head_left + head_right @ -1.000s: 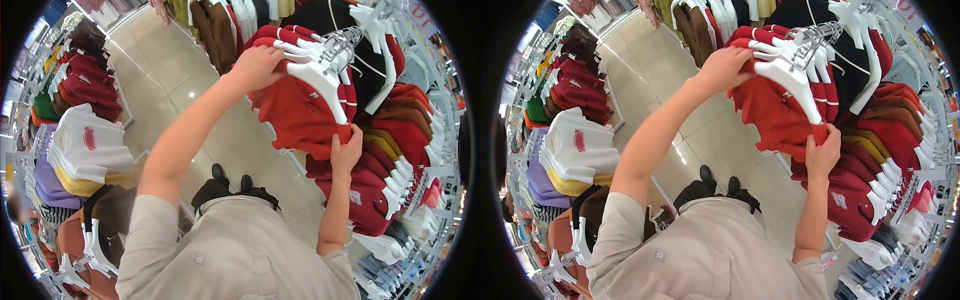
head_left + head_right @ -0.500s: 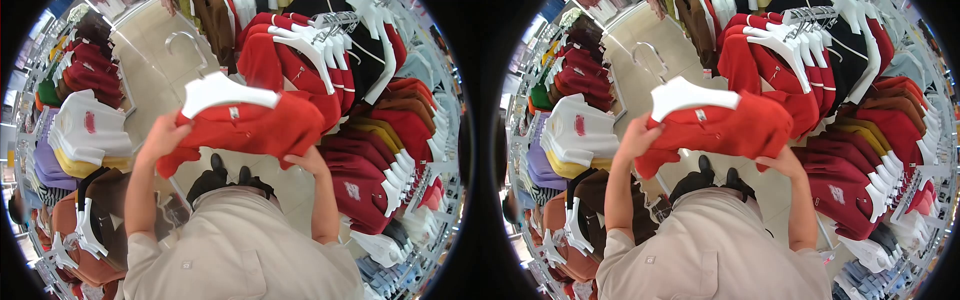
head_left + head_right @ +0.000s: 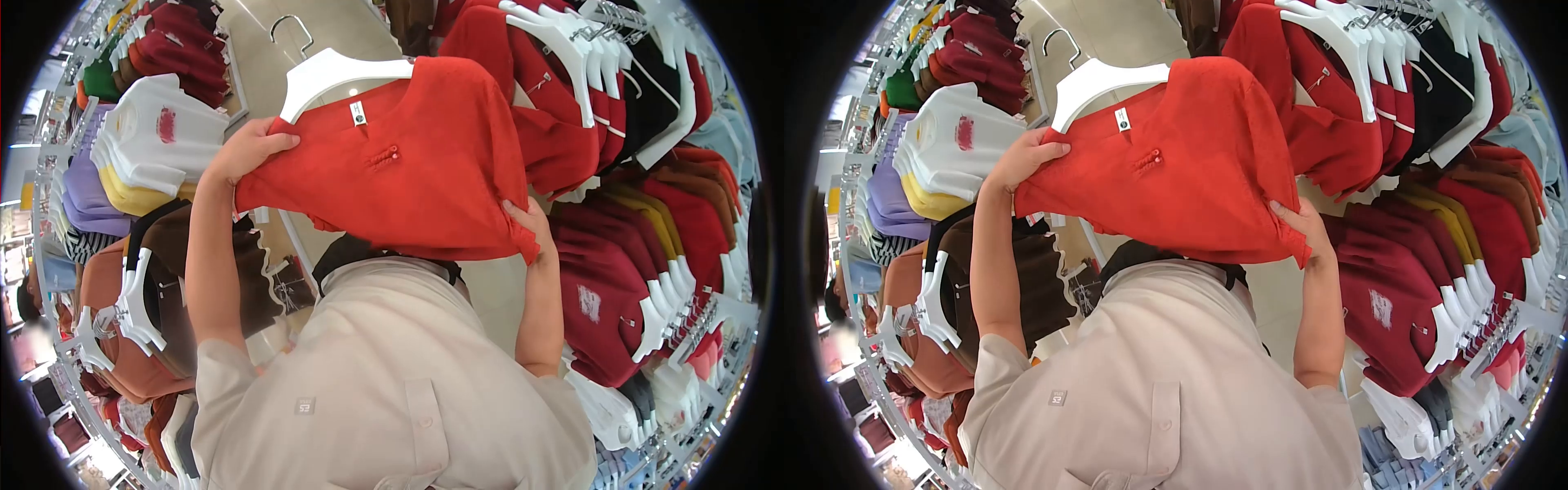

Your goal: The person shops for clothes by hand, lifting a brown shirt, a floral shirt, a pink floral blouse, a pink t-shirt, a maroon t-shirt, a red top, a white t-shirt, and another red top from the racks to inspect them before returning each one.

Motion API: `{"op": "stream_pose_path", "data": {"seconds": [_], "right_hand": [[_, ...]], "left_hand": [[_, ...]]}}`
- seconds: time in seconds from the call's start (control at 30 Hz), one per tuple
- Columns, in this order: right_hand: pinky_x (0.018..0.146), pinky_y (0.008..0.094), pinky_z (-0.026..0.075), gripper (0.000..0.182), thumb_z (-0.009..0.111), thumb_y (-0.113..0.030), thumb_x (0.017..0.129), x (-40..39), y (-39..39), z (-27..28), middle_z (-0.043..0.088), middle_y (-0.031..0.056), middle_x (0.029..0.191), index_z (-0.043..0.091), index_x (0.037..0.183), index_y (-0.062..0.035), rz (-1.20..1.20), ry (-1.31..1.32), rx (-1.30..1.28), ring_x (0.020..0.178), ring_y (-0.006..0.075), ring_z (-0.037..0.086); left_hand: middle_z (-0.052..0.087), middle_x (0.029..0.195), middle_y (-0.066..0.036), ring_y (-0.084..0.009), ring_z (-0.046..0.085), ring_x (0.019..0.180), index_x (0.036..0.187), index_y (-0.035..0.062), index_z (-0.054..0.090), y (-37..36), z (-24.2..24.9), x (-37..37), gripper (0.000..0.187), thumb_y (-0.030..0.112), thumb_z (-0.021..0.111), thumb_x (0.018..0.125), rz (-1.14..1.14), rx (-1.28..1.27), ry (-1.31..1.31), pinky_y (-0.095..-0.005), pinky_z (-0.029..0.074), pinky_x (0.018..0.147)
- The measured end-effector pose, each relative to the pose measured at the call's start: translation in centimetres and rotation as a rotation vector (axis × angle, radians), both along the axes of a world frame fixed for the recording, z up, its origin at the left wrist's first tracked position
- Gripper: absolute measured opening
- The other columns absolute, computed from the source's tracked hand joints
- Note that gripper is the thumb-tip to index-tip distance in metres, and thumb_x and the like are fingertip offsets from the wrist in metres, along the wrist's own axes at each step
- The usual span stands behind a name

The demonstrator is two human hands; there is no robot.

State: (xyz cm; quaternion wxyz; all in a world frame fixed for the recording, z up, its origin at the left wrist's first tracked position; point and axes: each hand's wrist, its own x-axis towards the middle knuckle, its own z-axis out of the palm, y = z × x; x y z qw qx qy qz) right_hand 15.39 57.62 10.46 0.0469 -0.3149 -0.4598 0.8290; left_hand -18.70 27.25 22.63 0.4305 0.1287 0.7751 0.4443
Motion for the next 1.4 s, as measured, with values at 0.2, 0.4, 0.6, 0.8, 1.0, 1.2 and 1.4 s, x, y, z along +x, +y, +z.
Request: {"op": "stream_pose_path", "data": {"seconds": [0.2, 0.4, 0.6, 0.8, 1.0, 1.2, 1.4], "right_hand": [[0.086, 0.0298, 0.053, 0.039, 0.069, -0.023, 0.094, -0.4, -0.1, 0.3, 0.066, 0.0083, 0.115, 0.06, 0.123, 0.0006, -0.076, -0.032, 0.025, 0.099, 0.0151, 0.066], [0.088, 0.0304, 0.052, 0.044, 0.07, -0.026, 0.093, -0.1, 0.6, -0.6, 0.065, 0.0094, 0.118, 0.058, 0.127, 0.0007, -0.151, -0.071, -0.015, 0.101, 0.0161, 0.065], [0.088, 0.0295, 0.051, 0.044, 0.071, -0.025, 0.092, 0.3, 0.8, -0.8, 0.065, 0.0088, 0.117, 0.059, 0.126, 0.001, -0.134, -0.057, -0.002, 0.101, 0.016, 0.065], [0.089, 0.0288, 0.051, 0.044, 0.072, -0.024, 0.092, 0.7, 0.7, -1.2, 0.065, 0.0084, 0.117, 0.06, 0.125, 0.0012, -0.143, -0.039, -0.01, 0.103, 0.0153, 0.064], [0.09, 0.0289, 0.05, 0.045, 0.071, -0.023, 0.092, 0.6, 0.2, 0.2, 0.065, 0.0081, 0.117, 0.058, 0.126, 0.0025, -0.154, -0.111, 0.039, 0.103, 0.0152, 0.064], [0.093, 0.03, 0.049, 0.055, 0.073, -0.025, 0.089, 0.6, -0.2, 1.6, 0.064, 0.0115, 0.12, 0.053, 0.133, 0.0025, 0.044, -0.151, 0.284, 0.107, 0.0171, 0.063], [0.103, 0.0409, 0.043, 0.074, 0.077, -0.027, 0.082, -0.5, -0.5, 5.7, 0.05, 0.0182, 0.138, 0.042, 0.144, -0.0049, 0.052, -0.124, 1.242, 0.127, 0.032, 0.051]], "left_hand": [[0.07, 0.105, -0.009, -0.0165, 0.067, 0.089, 0.116, -0.002, 0.065, 0.1, -0.4, -0.1, 0.034, 0.014, 0.066, 0.086, -0.006, 0.033, -0.076, -0.03, 0.054, 0.083], [0.07, 0.107, -0.01, -0.0173, 0.067, 0.09, 0.118, -0.0029, 0.064, 0.8, 0.2, 0.4, 0.036, 0.013, 0.066, 0.086, 0.004, 0.018, -0.156, -0.0301, 0.055, 0.083], [0.07, 0.106, -0.01, -0.0169, 0.067, 0.089, 0.117, -0.0034, 0.064, 1.2, 0.4, 0.6, 0.035, 0.012, 0.065, 0.086, -0.02, 0.021, -0.166, -0.0297, 0.055, 0.082], [0.07, 0.104, -0.009, -0.0159, 0.067, 0.087, 0.115, -0.0028, 0.064, 1.4, 0.8, 0.8, 0.033, 0.012, 0.065, 0.086, -0.015, 0.021, -0.174, -0.0298, 0.054, 0.081], [0.07, 0.104, -0.009, -0.0161, 0.067, 0.087, 0.114, -0.0023, 0.064, 1.3, 1.3, 0.9, 0.032, 0.012, 0.065, 0.085, -0.028, 0.002, -0.124, -0.0295, 0.054, 0.081], [0.07, 0.096, -0.007, -0.0113, 0.064, 0.087, 0.11, -0.0025, 0.065, 0.2, 1.2, 1.3, 0.028, 0.009, 0.063, 0.084, -0.152, 0.007, 0.112, -0.0281, 0.052, 0.081], [0.067, 0.085, -0.005, -0.0122, 0.057, 0.079, 0.106, -0.0039, 0.064, 0.0, 1.8, 4.4, 0.029, 0.002, 0.056, 0.079, -0.283, -0.026, 0.389, -0.0292, 0.049, 0.08]]}}
